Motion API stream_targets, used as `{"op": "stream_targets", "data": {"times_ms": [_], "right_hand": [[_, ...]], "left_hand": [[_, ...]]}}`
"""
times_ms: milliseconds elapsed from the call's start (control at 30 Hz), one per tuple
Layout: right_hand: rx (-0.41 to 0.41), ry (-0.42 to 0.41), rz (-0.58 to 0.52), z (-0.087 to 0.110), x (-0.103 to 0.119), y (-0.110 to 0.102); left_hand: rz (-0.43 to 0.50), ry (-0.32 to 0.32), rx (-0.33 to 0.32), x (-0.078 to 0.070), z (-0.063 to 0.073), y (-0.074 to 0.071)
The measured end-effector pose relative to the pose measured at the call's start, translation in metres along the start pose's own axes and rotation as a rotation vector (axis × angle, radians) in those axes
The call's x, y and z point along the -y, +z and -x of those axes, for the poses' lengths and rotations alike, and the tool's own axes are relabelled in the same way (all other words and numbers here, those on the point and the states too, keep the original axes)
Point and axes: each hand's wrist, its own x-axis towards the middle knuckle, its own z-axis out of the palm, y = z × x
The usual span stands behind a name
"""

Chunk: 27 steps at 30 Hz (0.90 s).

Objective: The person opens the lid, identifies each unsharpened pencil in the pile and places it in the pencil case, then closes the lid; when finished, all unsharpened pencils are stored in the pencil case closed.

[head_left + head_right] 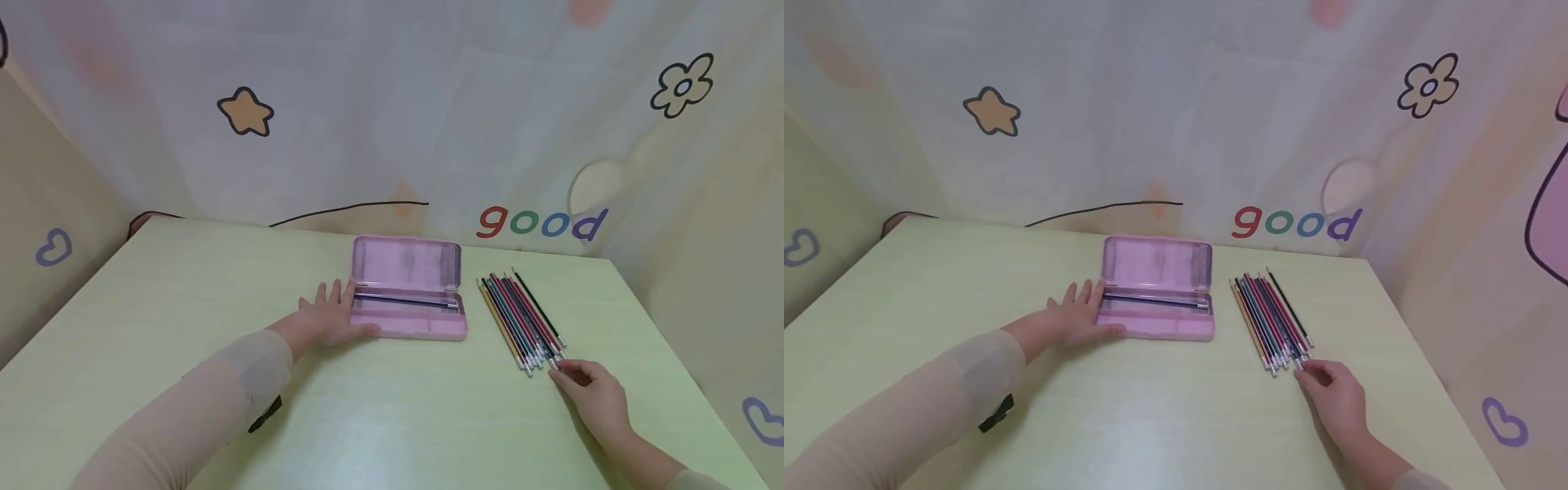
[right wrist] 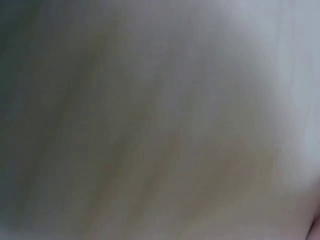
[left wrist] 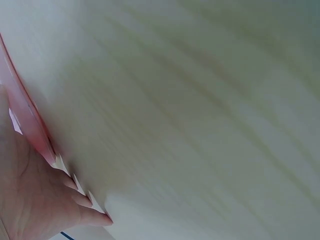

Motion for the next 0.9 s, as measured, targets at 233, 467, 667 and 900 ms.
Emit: {"op": "stream_targets", "data": {"times_ms": [233,467,667,900], "right_hand": [[0.016,0.046,0.007,0.002,-0.002,-0.003],[0.031,0.071,0.012,0.001,-0.010,-0.008],[0.029,0.052,0.036,-0.005,-0.007,-0.010],[0.051,-0.030,0.069,-0.013,-0.001,-0.013]], "left_hand": [[0.014,0.006,-0.006,-0.004,0.002,0.003],[0.007,0.011,-0.006,-0.007,0.003,0.007],[0.015,0.008,-0.005,-0.007,0.004,0.003],[0.013,-0.003,-0.013,-0.003,0.006,0.000]]}}
